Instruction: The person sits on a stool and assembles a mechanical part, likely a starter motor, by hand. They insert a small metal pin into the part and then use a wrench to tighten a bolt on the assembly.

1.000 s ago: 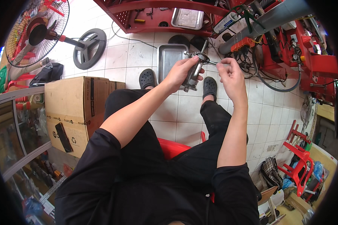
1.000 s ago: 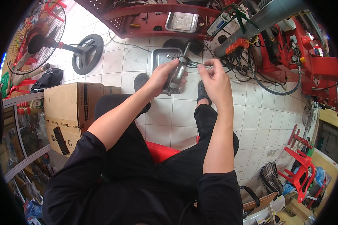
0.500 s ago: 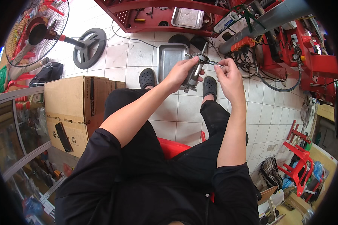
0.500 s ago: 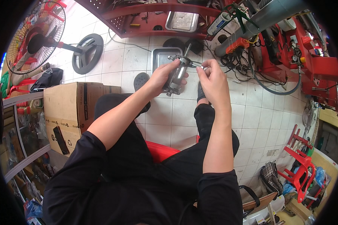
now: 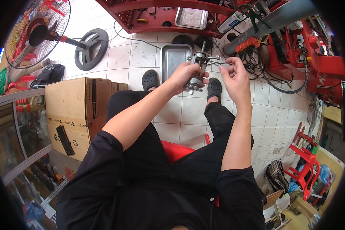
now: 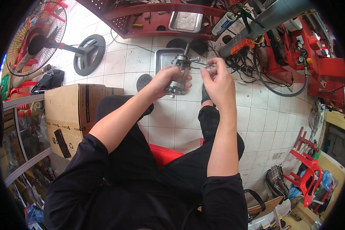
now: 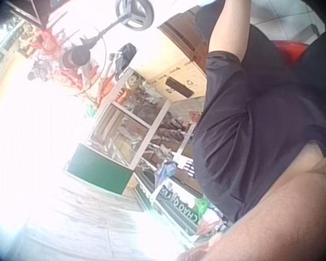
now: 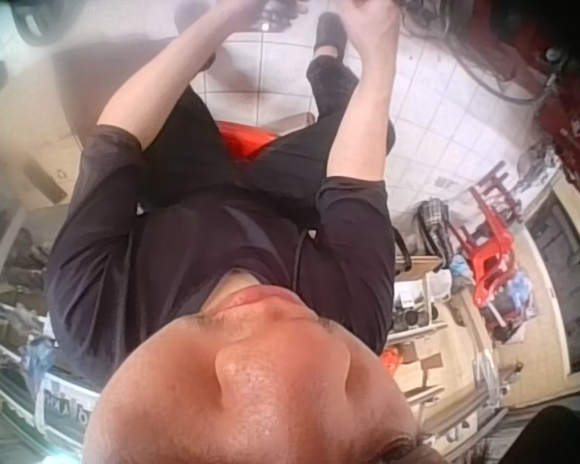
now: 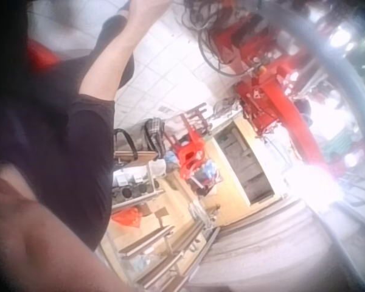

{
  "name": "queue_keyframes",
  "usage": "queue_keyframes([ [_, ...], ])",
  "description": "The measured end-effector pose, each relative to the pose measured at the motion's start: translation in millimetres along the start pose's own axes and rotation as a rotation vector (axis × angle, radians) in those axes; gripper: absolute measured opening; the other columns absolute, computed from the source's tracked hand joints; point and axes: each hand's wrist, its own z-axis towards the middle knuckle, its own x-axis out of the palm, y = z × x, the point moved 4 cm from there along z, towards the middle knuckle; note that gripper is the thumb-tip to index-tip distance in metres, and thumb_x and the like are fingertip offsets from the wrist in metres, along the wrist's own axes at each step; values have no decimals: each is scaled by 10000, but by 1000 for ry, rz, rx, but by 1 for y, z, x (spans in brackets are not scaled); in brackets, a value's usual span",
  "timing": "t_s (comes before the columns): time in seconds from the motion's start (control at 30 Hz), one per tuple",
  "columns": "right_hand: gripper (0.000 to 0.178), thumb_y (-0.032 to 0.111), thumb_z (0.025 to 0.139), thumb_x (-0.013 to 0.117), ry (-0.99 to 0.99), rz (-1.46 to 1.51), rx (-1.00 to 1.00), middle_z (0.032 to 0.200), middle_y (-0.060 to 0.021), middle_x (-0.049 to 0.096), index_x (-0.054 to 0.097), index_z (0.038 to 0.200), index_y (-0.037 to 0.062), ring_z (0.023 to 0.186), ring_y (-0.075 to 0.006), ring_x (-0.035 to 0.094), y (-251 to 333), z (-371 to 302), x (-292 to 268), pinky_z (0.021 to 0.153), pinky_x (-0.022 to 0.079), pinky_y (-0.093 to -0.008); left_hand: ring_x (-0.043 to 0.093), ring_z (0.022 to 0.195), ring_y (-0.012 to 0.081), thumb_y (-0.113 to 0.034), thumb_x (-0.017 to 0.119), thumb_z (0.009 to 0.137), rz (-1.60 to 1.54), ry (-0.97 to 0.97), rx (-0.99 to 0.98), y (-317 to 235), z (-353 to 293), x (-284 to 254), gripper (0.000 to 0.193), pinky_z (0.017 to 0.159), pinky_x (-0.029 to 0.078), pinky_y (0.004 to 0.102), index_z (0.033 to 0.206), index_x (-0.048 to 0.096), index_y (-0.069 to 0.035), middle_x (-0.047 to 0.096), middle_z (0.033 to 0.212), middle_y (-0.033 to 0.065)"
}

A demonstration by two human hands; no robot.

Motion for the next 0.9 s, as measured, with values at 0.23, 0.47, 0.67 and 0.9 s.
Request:
queue_keyframes([
  [0.23, 160, 148, 870, 613, -62, 122, -139, 782, -100, 657, 629, 978, 31, 629, -196, 607, 10, -1, 3, 586, 470, -315, 684, 817, 250, -108, 530, 822, 51, 33, -21, 4, 3, -1, 332, 666, 585, 375, 1117, 515, 43, 641, 970, 165],
  [0.47, 167, 161, 881, 608, -29, -73, -78, 754, -120, 646, 623, 995, 41, 639, -232, 630, 14, -3, 1, 592, 479, -323, 685, 811, 243, -118, 548, 819, 51, 36, -11, 5, 3, -1, 341, 654, 582, 362, 1121, 498, 31, 640, 973, 164],
  [0.67, 213, 218, 879, 624, -20, 15, -129, 705, -116, 631, 609, 983, 33, 613, -240, 616, 18, -4, 3, 582, 474, -322, 683, 831, 245, -143, 538, 825, 71, 107, -9, 7, 2, 3, 383, 662, 571, 350, 1166, 485, 24, 638, 984, 161],
  [0.9, 193, 188, 857, 645, -26, -31, -129, 695, -106, 638, 619, 961, 28, 602, -236, 608, 28, -6, 0, 589, 480, -317, 678, 867, 244, -179, 526, 834, 85, 224, -4, 16, 3, 6, 420, 683, 564, 339, 1212, 476, -4, 629, 1038, 153],
])
